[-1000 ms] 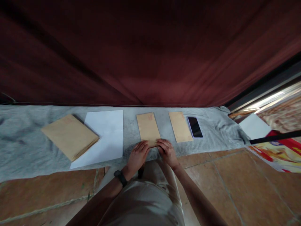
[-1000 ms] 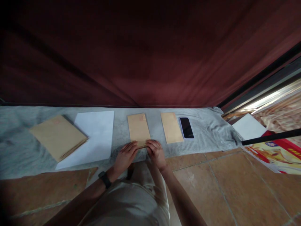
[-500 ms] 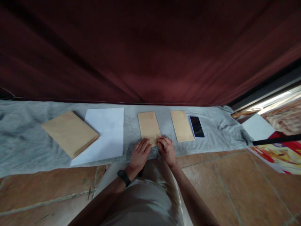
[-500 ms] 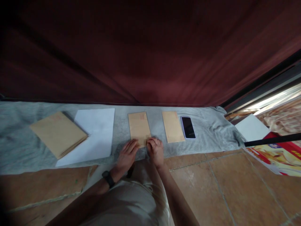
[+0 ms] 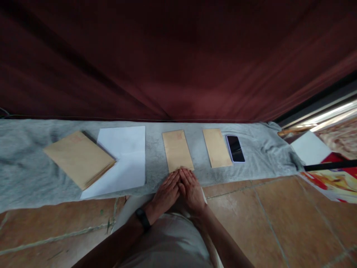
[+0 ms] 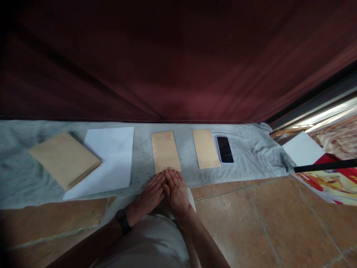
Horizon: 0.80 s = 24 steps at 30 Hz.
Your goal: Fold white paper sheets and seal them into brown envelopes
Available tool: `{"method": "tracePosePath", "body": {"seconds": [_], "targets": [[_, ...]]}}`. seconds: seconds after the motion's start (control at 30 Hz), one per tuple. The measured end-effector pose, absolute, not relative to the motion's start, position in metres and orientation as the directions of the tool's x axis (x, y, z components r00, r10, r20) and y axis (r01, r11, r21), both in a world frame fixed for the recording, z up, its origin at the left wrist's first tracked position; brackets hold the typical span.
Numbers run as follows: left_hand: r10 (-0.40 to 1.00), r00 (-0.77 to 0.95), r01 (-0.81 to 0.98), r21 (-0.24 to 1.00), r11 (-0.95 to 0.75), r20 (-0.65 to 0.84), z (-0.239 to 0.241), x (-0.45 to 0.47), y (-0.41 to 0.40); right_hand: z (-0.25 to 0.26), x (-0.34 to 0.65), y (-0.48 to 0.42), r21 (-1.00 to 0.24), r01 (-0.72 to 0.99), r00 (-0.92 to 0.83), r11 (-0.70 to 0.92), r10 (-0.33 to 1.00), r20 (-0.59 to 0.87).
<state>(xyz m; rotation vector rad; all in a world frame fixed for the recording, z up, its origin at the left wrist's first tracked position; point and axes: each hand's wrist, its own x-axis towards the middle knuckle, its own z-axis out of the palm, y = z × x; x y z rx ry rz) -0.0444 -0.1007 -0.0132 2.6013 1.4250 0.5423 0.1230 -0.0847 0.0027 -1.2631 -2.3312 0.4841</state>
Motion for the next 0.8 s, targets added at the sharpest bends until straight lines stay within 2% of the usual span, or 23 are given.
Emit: {"method": "tracePosePath", "body": {"seconds": [0.2, 0.37, 0.47, 0.63, 0.8], "targets": [[0.859, 0.469, 0.827, 0.240, -0.509, 0.206, -0.004, -0.059, -0.103, -0.001, 0.152, -0.076, -0.397, 0.771, -0.455, 0.499, 0.866, 0.206], [0.874, 0.449, 0.853, 0.202, -0.481, 0.186, -0.002, -0.071, -0.109, -0.002, 0.162, -0.074, -0.362, 0.800, -0.425, 0.478, 0.878, 0.220], [0.885, 0.434, 0.867, 0.189, -0.462, 0.169, -0.001, -0.069, -0.111, 0.000, 0.154, -0.077, -0.363, 0.806, -0.405, 0.468, 0.883, 0.239], [0.900, 0.409, 0.881, 0.193, -0.432, 0.149, -0.001, -0.060, -0.109, 0.005, 0.125, -0.086, -0.415, 0.728, -0.516, 0.546, 0.834, 0.193], [0.896, 0.421, 0.878, 0.186, -0.441, 0.141, 0.001, -0.066, -0.108, 0.005, 0.133, -0.083, -0.418, 0.758, -0.464, 0.501, 0.864, 0.195]]}}
